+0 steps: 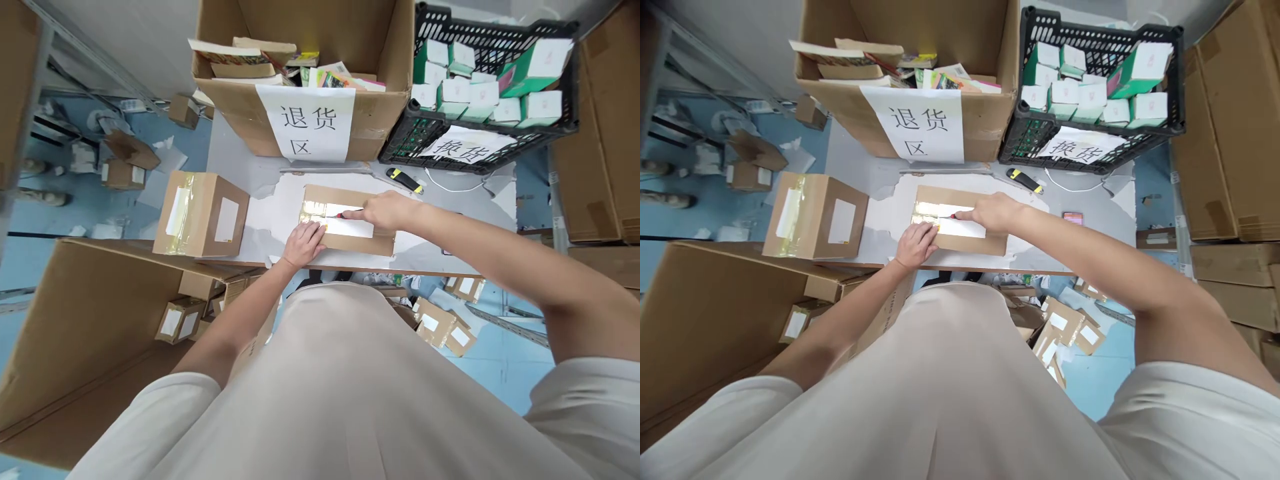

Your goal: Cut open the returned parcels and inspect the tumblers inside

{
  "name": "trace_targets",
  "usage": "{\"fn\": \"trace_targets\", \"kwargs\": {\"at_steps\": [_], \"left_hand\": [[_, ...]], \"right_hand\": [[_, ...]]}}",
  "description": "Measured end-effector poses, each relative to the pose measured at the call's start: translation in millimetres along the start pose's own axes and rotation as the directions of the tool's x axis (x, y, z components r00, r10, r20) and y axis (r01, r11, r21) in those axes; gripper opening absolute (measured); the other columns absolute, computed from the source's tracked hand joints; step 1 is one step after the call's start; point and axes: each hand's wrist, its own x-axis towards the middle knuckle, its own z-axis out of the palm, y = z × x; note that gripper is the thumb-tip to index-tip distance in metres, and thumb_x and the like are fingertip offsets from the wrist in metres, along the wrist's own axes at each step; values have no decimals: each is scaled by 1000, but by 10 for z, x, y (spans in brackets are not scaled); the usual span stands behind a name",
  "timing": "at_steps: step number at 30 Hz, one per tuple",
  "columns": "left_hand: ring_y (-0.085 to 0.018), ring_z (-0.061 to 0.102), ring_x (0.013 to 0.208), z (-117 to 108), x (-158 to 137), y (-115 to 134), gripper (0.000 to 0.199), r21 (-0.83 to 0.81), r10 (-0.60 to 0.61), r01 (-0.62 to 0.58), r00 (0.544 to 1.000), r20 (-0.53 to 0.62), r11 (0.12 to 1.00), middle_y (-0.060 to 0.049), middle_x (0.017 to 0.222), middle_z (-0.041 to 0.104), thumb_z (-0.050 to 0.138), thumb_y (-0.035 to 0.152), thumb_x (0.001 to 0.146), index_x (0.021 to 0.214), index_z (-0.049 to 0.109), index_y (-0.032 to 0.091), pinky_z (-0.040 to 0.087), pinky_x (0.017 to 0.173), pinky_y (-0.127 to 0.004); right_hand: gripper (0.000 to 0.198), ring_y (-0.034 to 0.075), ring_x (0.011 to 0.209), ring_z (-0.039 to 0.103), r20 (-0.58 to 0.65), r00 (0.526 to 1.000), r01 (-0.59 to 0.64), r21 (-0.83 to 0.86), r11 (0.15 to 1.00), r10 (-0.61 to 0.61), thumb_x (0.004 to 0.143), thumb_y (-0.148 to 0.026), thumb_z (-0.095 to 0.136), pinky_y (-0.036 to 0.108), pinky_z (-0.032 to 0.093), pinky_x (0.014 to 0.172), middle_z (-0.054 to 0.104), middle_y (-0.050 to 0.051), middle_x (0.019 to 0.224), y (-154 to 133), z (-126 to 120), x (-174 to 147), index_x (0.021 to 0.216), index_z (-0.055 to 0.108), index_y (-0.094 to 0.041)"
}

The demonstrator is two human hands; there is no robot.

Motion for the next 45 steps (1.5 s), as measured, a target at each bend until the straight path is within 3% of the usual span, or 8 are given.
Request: {"fn": "trace_targets", "kwargs": {"at_steps": [8, 14, 16, 19, 22, 25, 31, 45], "left_hand": [[-33, 49, 126, 51, 10, -56, 72, 15, 26, -26, 1000, -11, 1000, -22, 127, 58, 23, 62, 93, 133, 55, 11, 35, 106, -48], [-32, 51, 122, -39, 5, 21, 57, 35, 0, 1, 1000, -26, 999, -20, 125, 59, 34, 52, 95, 130, 56, 13, 37, 104, -47], [-33, 51, 122, -120, 20, 119, 55, 48, -28, 29, 999, -27, 998, -20, 125, 58, 39, 51, 94, 131, 55, 14, 37, 103, -47], [-37, 44, 128, -264, 161, 318, 72, 84, -53, 55, 998, -28, 995, -21, 132, 53, 50, 65, 82, 135, 51, 15, 29, 108, -53], [-44, 28, 139, -371, 441, 512, 104, 107, -43, 38, 998, 50, 994, -23, 149, 36, 60, 79, 64, 143, 41, 15, 13, 114, -59], [-48, 17, 143, -391, 697, 638, 122, 136, -69, 46, 984, 164, 990, -26, 156, 22, 64, 83, 54, 149, 31, 13, 4, 112, -66], [-48, 13, 144, -282, 781, 720, 125, 175, -116, 72, 960, 253, 982, -28, 156, 19, 57, 87, 56, 150, 26, 10, 4, 110, -67], [-45, 13, 146, -152, 796, 664, 124, 141, -160, 128, 955, 249, 982, -24, 158, 18, 56, 87, 56, 151, 25, 14, 0, 112, -65]], "right_hand": [[65, 21, 72, 62, -47, 962, -261, 136, 956, 269, 88, -14, 43, 31, 37, 68, 69, 8, 82, 408, 808, -1252, 148, 35, -37], [54, 19, 70, 63, -206, 882, -325, 385, 864, 424, 92, -25, 41, 28, 42, 63, 70, 8, 96, 362, 1264, -1753, 145, 41, -36], [53, 16, 68, 62, -260, 787, -283, 655, 701, 560, 93, -34, 42, 27, 46, 61, 71, 5, 97, 224, 1438, -1798, 146, 41, -33], [62, 10, 48, 53, -124, 661, -104, 961, 254, 740, 90, -40, 50, 24, 46, 47, 68, 1, 84, -64, 1682, -1628, 149, 37, -27], [68, 7, 42, 47, 14, 625, 78, 994, -80, 780, 86, -40, 57, 22, 43, 39, 64, -1, 77, -296, 1820, -1290, 149, 37, -26], [70, 5, 41, 46, 52, 634, 165, 966, -201, 772, 84, -38, 59, 20, 41, 37, 62, -2, 76, -386, 1887, -1053, 148, 37, -26], [74, 5, 40, 46, 52, 711, 232, 924, -304, 702, 84, -41, 60, 19, 41, 37, 58, -4, 70, -369, 2012, -1014, 151, 32, -26], [70, 6, 34, 41, 27, 791, 94, 982, -165, 612, 82, -36, 61, 20, 39, 34, 58, -6, 59, -260, 2074, -1208, 148, 37, -31]]}}
